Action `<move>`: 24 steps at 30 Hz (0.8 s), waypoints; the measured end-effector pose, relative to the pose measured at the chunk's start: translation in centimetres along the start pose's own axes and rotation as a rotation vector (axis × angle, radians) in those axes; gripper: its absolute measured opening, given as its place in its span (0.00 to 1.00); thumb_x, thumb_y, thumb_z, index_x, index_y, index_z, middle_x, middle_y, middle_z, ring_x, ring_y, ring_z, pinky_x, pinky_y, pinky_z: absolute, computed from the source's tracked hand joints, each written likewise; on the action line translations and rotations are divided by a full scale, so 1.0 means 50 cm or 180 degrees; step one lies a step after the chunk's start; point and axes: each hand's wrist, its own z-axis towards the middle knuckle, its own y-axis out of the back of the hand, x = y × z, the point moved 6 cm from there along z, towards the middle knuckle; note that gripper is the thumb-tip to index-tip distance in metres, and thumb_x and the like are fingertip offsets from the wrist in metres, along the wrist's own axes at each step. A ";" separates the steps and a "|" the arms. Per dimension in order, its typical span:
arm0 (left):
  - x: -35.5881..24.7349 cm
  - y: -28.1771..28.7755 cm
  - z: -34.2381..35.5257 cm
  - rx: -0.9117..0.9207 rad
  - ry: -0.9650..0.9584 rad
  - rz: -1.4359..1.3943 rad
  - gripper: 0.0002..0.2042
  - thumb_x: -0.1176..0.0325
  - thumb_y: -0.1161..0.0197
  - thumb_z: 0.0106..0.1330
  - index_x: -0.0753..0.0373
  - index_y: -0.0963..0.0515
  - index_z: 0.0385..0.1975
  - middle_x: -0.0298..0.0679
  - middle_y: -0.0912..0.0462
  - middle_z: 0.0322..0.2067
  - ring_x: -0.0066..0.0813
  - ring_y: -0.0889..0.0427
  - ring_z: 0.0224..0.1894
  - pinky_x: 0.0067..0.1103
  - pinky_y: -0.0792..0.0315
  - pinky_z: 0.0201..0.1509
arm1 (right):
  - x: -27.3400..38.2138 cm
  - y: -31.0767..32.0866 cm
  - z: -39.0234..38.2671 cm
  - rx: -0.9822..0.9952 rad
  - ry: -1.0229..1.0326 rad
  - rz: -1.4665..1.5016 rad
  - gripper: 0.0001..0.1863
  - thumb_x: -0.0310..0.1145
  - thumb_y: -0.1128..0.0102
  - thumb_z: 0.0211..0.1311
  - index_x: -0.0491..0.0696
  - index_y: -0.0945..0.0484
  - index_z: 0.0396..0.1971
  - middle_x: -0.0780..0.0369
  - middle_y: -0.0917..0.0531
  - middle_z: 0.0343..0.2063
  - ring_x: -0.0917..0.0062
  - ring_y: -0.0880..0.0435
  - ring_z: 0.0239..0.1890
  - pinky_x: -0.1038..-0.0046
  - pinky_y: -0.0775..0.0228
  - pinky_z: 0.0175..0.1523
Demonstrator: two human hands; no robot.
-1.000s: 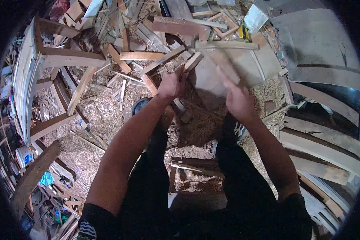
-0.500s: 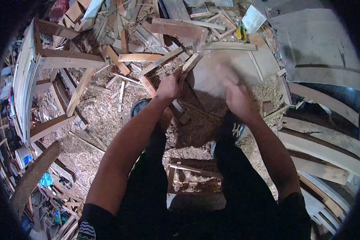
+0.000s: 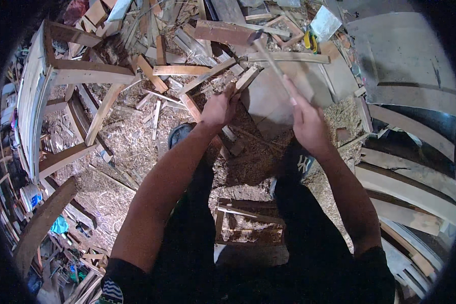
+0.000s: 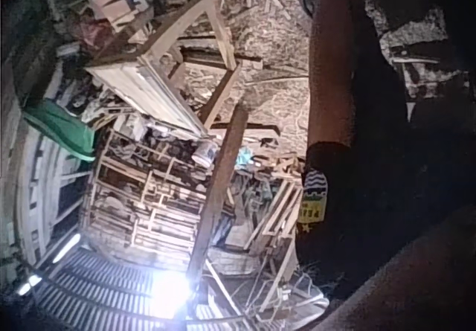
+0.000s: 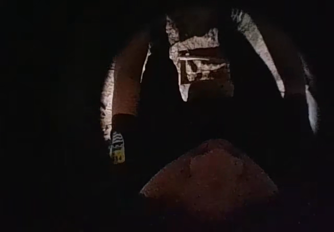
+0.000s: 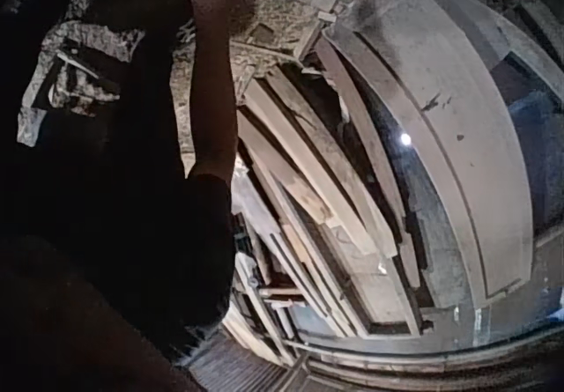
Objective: The person uses a hammer to drive a small piece of wood into a joint on a wooden frame and then uses pliers to remove a nail from a separate piece of wood.
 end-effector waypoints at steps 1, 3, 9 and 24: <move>0.003 -0.006 0.000 0.0065 0.0097 0.0010 0.20 0.54 0.48 0.76 0.57 0.28 0.62 0.64 0.17 0.32 0.66 0.16 0.37 0.53 0.22 0.41 | 0.018 0.019 -0.004 -0.0566 0.0564 0.0248 0.32 0.18 0.54 0.68 0.54 0.33 0.71 0.37 0.19 0.46 0.45 0.17 0.50 0.56 0.25 0.55; 0.004 -0.014 0.000 0.0123 0.0180 0.0000 0.21 0.54 0.48 0.76 0.57 0.29 0.62 0.63 0.16 0.32 0.66 0.15 0.37 0.53 0.22 0.41 | 0.004 0.012 -0.018 -0.0231 0.0165 0.0166 0.31 0.18 0.55 0.70 0.53 0.33 0.71 0.38 0.21 0.49 0.46 0.17 0.53 0.56 0.25 0.57; 0.005 -0.009 0.000 -0.0201 -0.0238 -0.0153 0.23 0.51 0.49 0.76 0.52 0.32 0.66 0.64 0.17 0.31 0.66 0.15 0.36 0.53 0.21 0.40 | -0.018 0.006 -0.028 0.0332 -0.0752 0.0212 0.28 0.21 0.57 0.73 0.51 0.35 0.72 0.41 0.23 0.56 0.46 0.22 0.58 0.56 0.27 0.59; 0.007 -0.029 0.003 0.0091 0.0257 -0.0031 0.22 0.53 0.45 0.75 0.53 0.30 0.64 0.62 0.16 0.34 0.66 0.15 0.38 0.52 0.21 0.42 | -0.059 0.005 -0.035 -0.0914 0.1009 -0.0596 0.25 0.26 0.58 0.79 0.49 0.34 0.73 0.66 0.29 0.21 0.82 0.29 0.25 0.78 0.32 0.35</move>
